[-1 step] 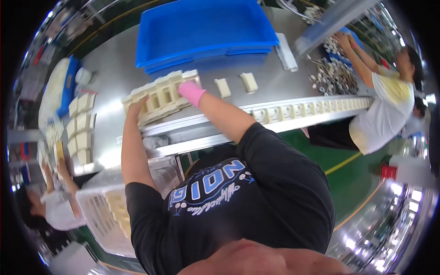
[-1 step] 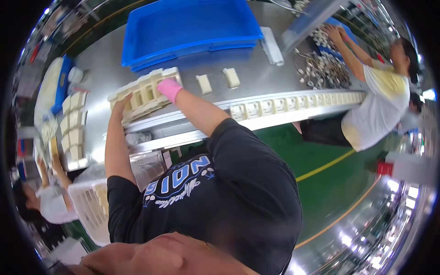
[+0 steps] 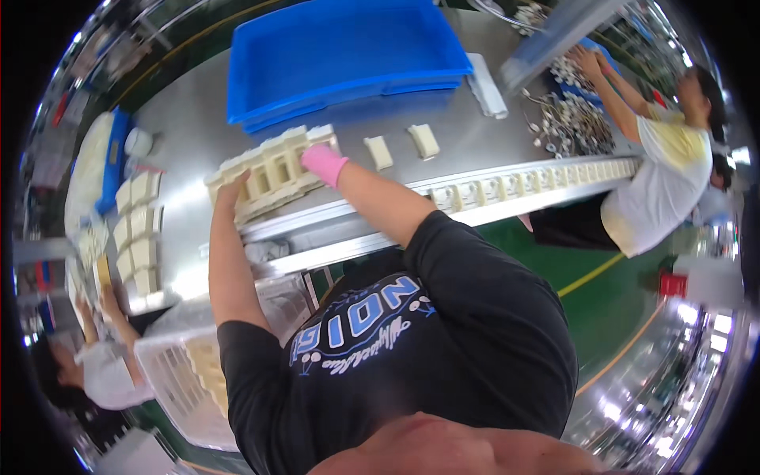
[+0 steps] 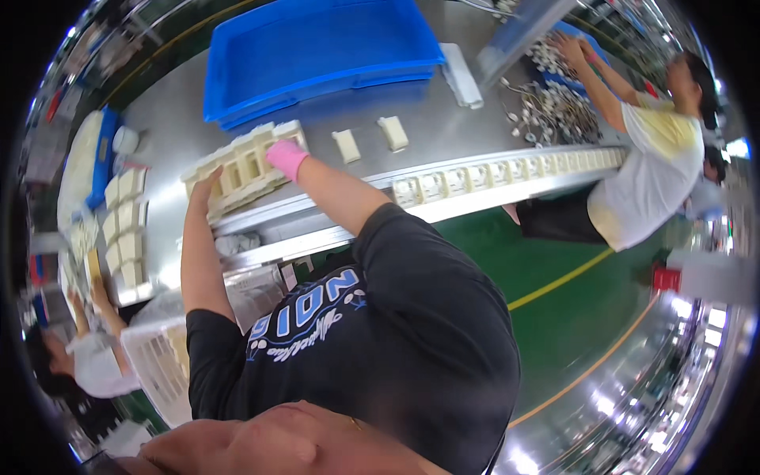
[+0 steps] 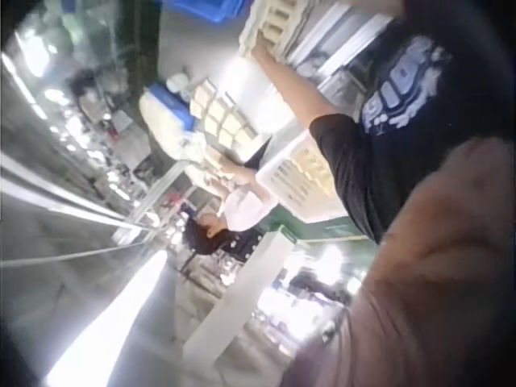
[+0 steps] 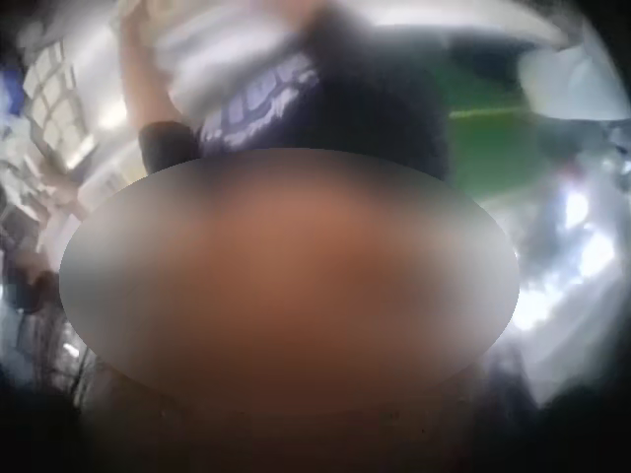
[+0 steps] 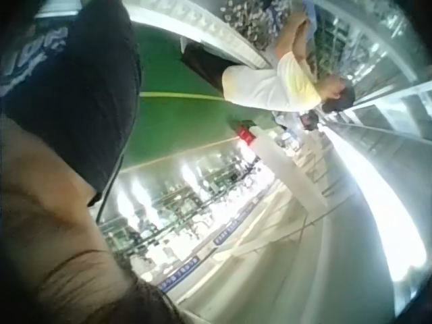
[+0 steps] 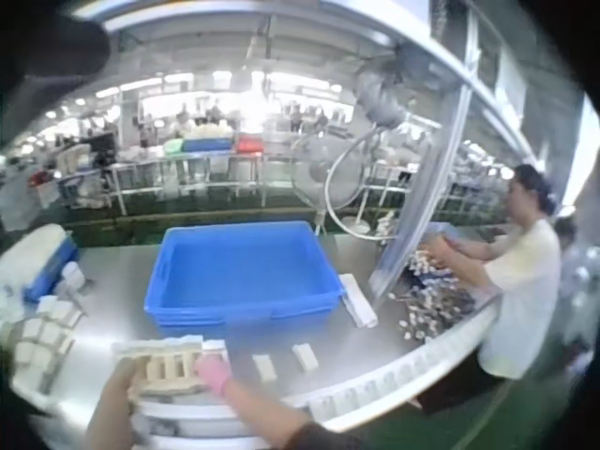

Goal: Assembling plastic components and arranging them into a storage basket at an electronics factory workstation.

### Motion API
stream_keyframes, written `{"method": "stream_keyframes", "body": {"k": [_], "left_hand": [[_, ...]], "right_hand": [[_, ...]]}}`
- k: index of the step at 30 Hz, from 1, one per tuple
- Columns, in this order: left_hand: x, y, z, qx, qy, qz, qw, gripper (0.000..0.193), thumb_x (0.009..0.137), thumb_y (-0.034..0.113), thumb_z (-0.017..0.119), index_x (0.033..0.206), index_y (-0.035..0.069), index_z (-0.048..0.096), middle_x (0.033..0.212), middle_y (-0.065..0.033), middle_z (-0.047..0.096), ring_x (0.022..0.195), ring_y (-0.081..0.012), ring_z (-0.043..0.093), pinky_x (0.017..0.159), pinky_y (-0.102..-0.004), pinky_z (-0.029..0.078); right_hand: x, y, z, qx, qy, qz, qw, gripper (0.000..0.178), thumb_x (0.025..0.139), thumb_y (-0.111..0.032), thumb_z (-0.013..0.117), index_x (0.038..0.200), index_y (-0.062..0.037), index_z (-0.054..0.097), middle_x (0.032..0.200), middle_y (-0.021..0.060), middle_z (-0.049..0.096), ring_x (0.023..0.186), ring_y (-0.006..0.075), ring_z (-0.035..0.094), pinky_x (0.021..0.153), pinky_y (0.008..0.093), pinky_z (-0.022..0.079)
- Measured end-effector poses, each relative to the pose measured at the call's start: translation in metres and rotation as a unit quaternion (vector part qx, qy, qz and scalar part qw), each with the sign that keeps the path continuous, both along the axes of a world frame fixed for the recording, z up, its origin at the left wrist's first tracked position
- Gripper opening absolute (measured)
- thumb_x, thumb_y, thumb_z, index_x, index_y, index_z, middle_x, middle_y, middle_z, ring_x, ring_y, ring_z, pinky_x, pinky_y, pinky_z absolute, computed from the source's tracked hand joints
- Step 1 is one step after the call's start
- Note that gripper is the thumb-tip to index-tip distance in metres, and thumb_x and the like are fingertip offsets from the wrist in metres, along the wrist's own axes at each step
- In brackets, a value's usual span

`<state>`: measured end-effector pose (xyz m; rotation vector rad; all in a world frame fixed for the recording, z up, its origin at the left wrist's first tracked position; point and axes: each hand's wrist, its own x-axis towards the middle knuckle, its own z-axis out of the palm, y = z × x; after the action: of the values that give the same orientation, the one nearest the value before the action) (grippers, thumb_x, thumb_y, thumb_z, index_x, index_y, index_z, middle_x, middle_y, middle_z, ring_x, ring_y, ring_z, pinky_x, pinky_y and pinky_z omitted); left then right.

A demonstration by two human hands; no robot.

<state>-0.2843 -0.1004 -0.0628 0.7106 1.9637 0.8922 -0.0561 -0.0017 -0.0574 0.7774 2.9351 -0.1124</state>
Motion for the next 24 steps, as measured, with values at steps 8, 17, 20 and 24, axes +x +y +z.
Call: {"method": "stream_keyframes", "body": {"k": [8,17,20,24], "left_hand": [[-0.015,0.002,-0.016,0.043,-0.136,0.050,0.989,0.062,0.073,0.039,0.062,0.117,-0.003,0.046,0.113,-0.0140,0.051,0.102,-0.0248,0.049,0.086,-0.0335,0.038],[0.012,0.004,0.006,-0.041,0.187,-0.015,0.981,0.060,0.075,0.038,0.058,0.110,-0.010,0.048,0.104,-0.0210,0.056,0.094,-0.0340,0.054,0.082,-0.0360,0.041],[0.020,-0.003,0.009,-0.043,0.335,-0.028,0.941,0.059,0.071,0.040,0.059,0.104,-0.009,0.051,0.102,-0.0239,0.055,0.096,-0.0361,0.053,0.083,-0.0383,0.041],[0.037,0.000,0.025,-0.027,0.503,-0.006,0.864,0.065,0.065,0.044,0.064,0.107,-0.003,0.048,0.107,-0.0228,0.050,0.103,-0.0368,0.045,0.085,-0.0425,0.038]], "right_hand": [[0.001,-0.007,-0.019,-0.097,0.114,-0.183,0.972,0.020,0.072,-0.020,0.052,0.076,-0.0057,0.066,0.075,0.0141,0.062,0.075,0.0282,0.061,0.070,0.0351,0.047],[0.003,-0.021,0.004,-0.132,0.095,-0.296,0.941,0.022,0.073,-0.016,0.049,0.084,-0.0041,0.065,0.086,0.0178,0.061,0.084,0.0286,0.059,0.074,0.0358,0.046],[0.009,-0.024,0.007,-0.078,0.100,-0.266,0.955,0.021,0.074,-0.015,0.049,0.083,-0.0044,0.064,0.089,0.0166,0.061,0.083,0.0285,0.059,0.073,0.0362,0.046],[0.017,-0.018,0.008,-0.003,0.110,-0.248,0.963,0.021,0.076,-0.018,0.046,0.085,-0.0041,0.059,0.090,0.0156,0.059,0.082,0.0286,0.058,0.071,0.0382,0.046]]}}
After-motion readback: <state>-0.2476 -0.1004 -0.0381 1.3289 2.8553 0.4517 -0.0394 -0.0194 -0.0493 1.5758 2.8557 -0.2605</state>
